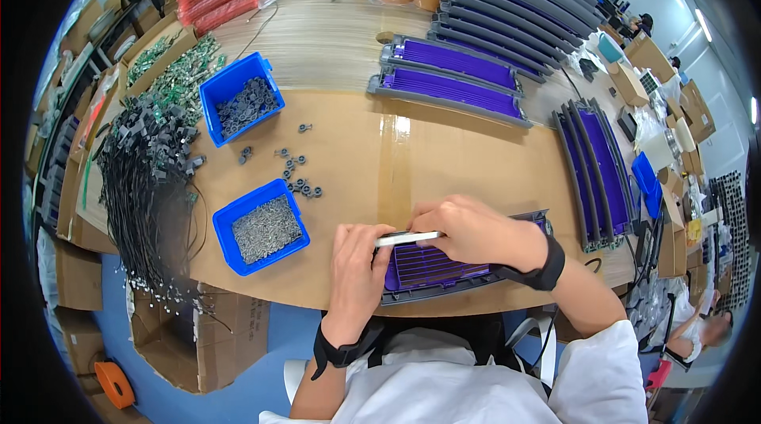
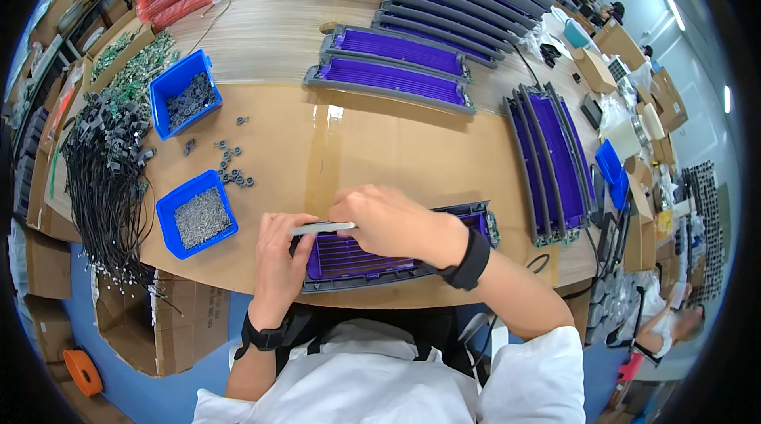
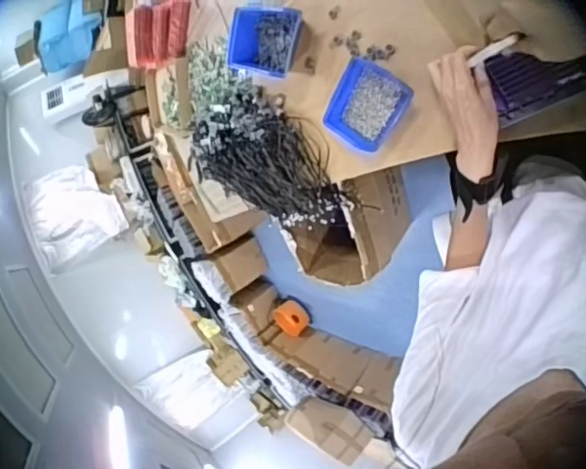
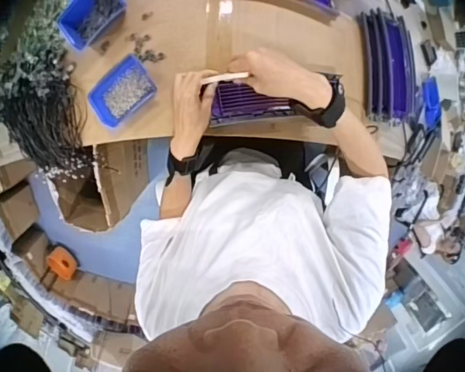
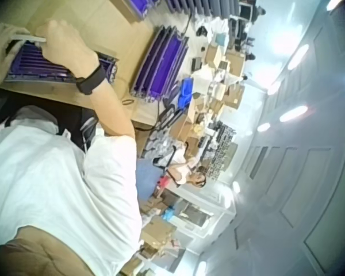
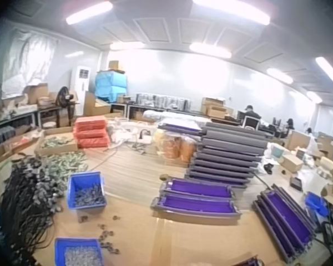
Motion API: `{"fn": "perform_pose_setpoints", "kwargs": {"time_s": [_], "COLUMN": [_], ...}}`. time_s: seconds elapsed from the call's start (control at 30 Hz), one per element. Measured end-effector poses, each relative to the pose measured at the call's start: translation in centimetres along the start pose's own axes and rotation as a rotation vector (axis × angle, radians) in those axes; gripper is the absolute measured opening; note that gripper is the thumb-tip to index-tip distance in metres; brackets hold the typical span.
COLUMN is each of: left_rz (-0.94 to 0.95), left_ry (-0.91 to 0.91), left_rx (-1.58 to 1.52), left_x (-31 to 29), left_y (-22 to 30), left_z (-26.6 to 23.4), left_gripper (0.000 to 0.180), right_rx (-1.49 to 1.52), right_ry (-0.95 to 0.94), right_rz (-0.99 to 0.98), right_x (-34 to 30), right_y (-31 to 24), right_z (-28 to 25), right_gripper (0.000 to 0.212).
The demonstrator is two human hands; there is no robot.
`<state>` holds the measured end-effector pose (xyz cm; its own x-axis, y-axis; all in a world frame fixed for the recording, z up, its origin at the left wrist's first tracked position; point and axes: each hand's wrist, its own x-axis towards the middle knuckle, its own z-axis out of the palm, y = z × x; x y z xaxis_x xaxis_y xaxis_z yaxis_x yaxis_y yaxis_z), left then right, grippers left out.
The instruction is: The person unpacks purple electronic components from a cardboard box and places them on a workbench. They then use a screwdriver to fasten screws into the components, working through a stack of units one by one. The person also handles small metal fasteners from blue bins and stacks the finished units.
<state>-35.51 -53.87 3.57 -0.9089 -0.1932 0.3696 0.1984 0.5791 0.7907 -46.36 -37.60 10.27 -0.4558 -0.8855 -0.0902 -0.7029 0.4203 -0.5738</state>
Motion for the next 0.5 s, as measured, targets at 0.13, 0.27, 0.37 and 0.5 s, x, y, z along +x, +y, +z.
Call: {"fn": "perform_pose_setpoints", "kwargs": {"time_s": [0.13, 0.27, 0.37, 0.5], "left_rz": [0.008, 0.017, 0.014, 0.005], "left_ry": [0.008, 0.003, 0.0, -0.007], "left_rx": [0.02, 0.016, 0.02, 0.028], "left_x": [0.0, 0.1, 0.1, 0.0], "left_y": [0.0, 0.0, 0.2, 0.0], "left_z": [-0.1, -0.1, -0.1, 0.0], "left_gripper": [0.02, 0.019, 0.019, 0.02], "right_rx": [-0.027, -0.388, -0.486, -0.482], "right_ry": [0.165, 0.143, 0.127, 0.155], "right_rz": [-0.058, -0.033, -0.035, -0.053], "right_x": [-0.8, -2.5, -2.8, -2.8], "right_y": [-0.7, -0.6, -0.6, -0.6], "right_z": [-1.3, -0.8, -0.5, -0.3], "right_gripper": [0.019, 0.021, 0.025, 0.027]}}
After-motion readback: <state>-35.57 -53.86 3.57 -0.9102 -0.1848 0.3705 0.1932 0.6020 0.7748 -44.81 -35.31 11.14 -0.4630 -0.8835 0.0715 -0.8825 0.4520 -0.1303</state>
